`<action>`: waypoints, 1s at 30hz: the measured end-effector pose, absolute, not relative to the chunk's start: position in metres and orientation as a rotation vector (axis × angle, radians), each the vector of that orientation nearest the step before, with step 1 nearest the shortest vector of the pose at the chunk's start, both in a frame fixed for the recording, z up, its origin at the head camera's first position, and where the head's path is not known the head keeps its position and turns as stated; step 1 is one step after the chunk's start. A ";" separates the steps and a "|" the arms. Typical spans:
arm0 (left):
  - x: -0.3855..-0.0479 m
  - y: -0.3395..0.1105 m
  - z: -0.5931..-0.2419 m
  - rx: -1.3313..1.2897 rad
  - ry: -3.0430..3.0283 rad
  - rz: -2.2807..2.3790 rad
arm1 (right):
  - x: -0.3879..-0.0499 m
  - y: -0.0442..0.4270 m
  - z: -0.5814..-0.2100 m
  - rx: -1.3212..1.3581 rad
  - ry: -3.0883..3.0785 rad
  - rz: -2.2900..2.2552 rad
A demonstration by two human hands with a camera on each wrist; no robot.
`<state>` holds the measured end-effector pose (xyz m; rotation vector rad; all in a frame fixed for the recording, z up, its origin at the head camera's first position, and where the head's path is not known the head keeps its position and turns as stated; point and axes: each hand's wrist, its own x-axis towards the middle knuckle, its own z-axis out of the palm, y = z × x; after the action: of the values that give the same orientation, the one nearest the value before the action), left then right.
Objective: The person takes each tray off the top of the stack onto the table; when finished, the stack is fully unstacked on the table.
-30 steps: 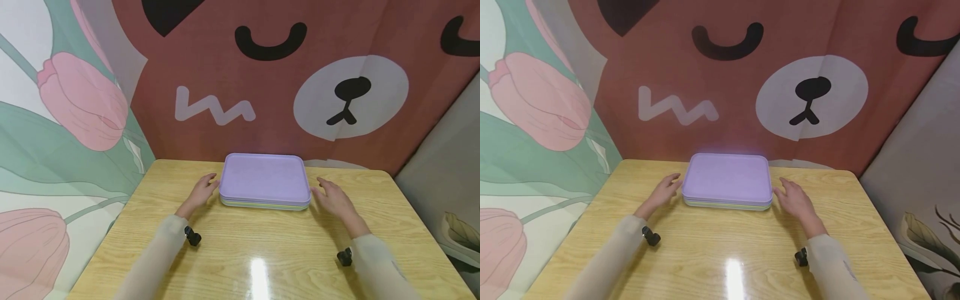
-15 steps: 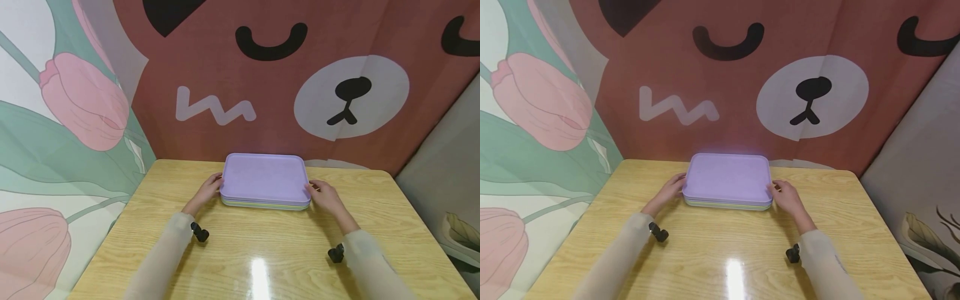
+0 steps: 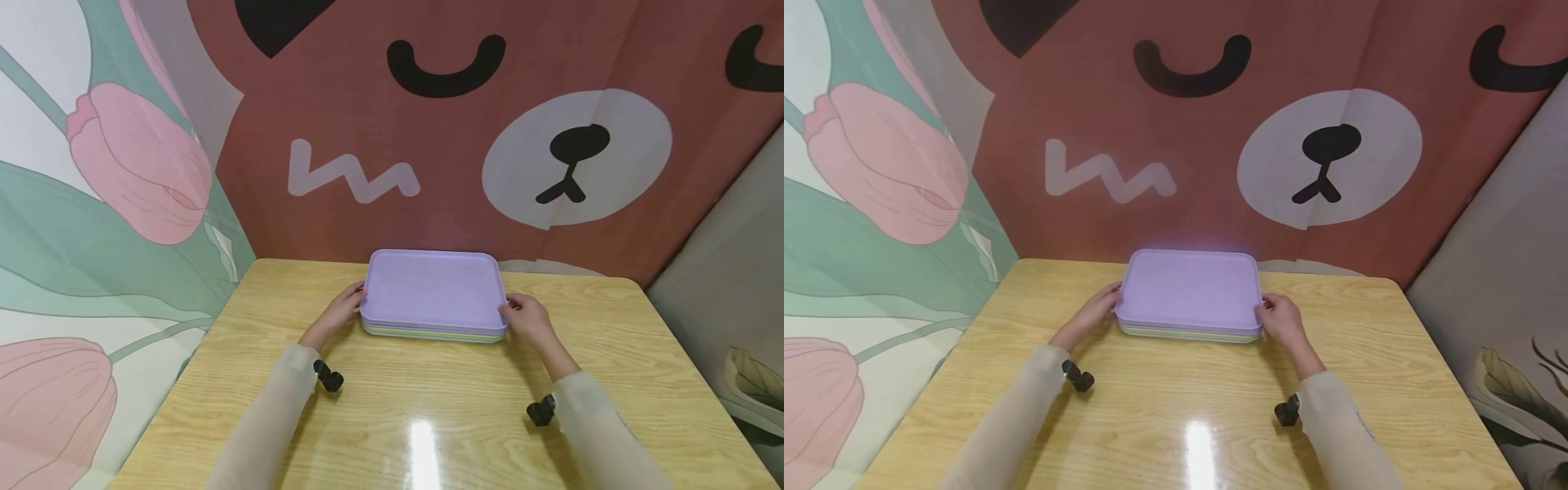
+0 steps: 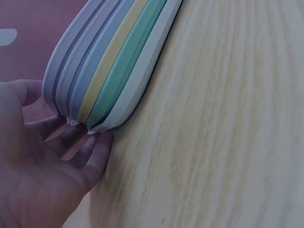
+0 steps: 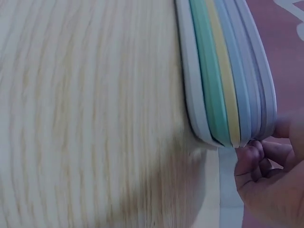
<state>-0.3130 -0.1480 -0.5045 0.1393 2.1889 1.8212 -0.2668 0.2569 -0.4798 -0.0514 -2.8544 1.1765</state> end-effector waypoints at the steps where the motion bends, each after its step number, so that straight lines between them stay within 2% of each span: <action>1: -0.313 -0.148 -0.505 0.136 2.191 1.812 | -0.266 0.257 -0.479 -0.077 -2.849 1.224; 11: -0.314 -0.148 -0.503 0.134 2.165 1.769 | -0.261 0.269 -0.476 -0.325 -2.433 2.111; 19: -0.315 -0.151 -0.506 0.117 2.084 1.792 | -0.252 0.299 -0.482 -0.280 -2.095 2.618; 23: -0.313 -0.155 -0.506 0.135 2.054 1.824 | -0.247 0.312 -0.479 -0.303 -1.914 2.782; 30: -0.316 -0.163 -0.511 0.127 1.997 1.852 | -0.238 0.332 -0.476 -0.376 -1.871 2.789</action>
<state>-0.3157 -0.1630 -0.5106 0.1273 1.9970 1.8521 -0.2379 0.3319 -0.4755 -0.3757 -1.8708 2.7890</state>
